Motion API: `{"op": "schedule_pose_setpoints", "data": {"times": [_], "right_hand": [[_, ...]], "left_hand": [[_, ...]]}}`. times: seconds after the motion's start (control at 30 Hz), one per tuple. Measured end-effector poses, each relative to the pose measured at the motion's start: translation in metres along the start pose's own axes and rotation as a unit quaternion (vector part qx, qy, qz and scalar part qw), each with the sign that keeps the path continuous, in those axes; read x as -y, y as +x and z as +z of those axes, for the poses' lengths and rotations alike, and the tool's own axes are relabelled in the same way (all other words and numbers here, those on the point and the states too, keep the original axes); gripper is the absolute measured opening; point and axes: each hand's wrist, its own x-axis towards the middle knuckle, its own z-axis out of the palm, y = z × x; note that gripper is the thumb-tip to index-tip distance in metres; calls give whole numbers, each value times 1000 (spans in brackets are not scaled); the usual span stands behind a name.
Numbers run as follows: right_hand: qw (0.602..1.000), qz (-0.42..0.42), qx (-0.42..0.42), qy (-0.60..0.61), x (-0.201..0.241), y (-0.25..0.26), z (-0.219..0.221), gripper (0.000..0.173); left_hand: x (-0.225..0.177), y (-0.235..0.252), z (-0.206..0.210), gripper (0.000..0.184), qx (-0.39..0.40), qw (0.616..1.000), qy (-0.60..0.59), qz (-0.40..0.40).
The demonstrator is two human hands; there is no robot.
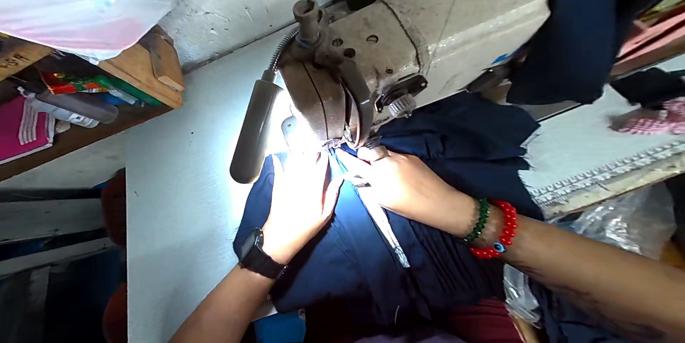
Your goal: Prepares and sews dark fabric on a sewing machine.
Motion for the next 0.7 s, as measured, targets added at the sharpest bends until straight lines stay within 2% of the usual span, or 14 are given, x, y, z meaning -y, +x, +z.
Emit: {"op": "schedule_pose_setpoints", "data": {"times": [0.13, 0.23, 0.37, 0.5, 0.6, 0.7], "right_hand": [[1000, 23, 1, 14, 2, 2, 0, 19], [998, 44, -25, 38, -1, 7, -3, 27], [996, 81, -48, 11, 1, 21, -9, 29], [988, 135, -26, 65, 5, 32, -9, 27], [989, 118, -51, 73, 5, 30, -3, 22], [995, 63, -33, 64, 1, 24, -2, 15]], "left_hand": [[1, 1, 0, 52, -1, 1000, -2, -3], [1, 1, 0, 52, -2, 1000, -8, -5], [1, 1, 1, 53, 12, 1000, -15, -11], [1, 1, 2, 52, 10, 1000, -18, -13], [1, 0, 3, 53, 7, 1000, -15, -12], [1, 1, 1, 53, 12, 1000, -17, -12]]}}
